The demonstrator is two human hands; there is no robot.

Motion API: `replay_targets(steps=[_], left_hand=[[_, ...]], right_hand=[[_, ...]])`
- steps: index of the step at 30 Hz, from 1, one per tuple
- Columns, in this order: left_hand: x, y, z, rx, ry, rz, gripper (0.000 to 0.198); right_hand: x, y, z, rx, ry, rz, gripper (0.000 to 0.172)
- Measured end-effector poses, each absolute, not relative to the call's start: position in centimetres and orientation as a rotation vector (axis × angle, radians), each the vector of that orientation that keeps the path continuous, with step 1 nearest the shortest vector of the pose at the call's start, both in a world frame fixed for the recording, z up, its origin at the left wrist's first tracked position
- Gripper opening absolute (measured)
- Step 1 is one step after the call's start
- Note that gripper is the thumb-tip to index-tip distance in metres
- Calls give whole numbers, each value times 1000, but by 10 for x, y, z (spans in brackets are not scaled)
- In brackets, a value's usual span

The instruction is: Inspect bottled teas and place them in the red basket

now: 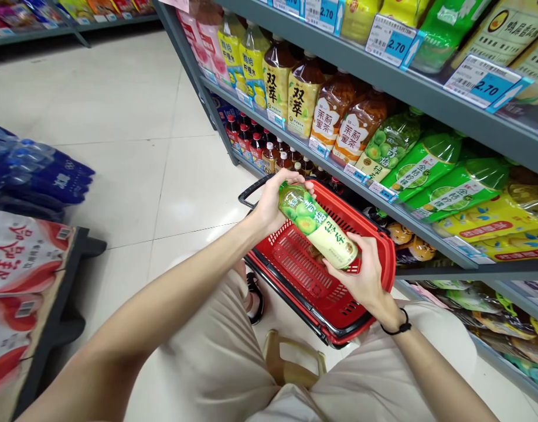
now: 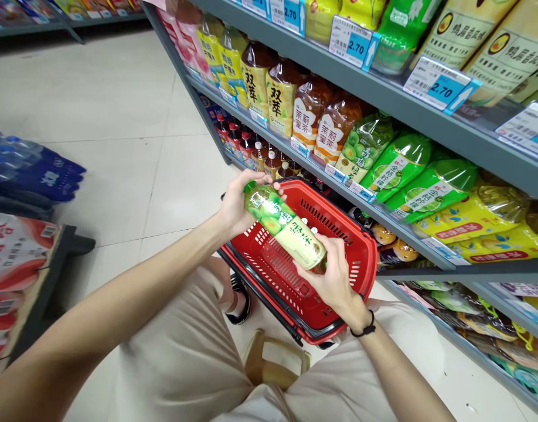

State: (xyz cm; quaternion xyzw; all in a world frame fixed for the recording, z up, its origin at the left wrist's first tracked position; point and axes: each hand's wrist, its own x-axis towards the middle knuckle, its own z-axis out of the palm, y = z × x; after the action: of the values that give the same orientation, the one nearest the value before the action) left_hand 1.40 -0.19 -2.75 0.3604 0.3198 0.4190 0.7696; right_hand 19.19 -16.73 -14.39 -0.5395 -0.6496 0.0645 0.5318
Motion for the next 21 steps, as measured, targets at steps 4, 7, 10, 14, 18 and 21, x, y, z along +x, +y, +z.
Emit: replay_targets(steps=[4, 7, 10, 14, 18, 21], left_hand=[[16, 0, -35, 698, 737, 926, 15], [17, -1, -35, 646, 722, 955, 14], [17, -1, -29, 622, 683, 974, 15], [14, 1, -22, 679, 644, 997, 20], [10, 3, -20, 790, 612, 990, 19], [9, 3, -20, 843, 604, 942, 18]], right_hand=[[194, -167, -151, -1261, -1694, -21, 75], [186, -166, -151, -1260, -1631, 94, 75], [175, -165, -145, -1263, -1507, 385, 74], [168, -164, -139, -1019, -1236, 1183, 72], [168, -162, -137, -786, -940, 1600, 53], [165, -163, -136, -793, -863, 1579, 51]])
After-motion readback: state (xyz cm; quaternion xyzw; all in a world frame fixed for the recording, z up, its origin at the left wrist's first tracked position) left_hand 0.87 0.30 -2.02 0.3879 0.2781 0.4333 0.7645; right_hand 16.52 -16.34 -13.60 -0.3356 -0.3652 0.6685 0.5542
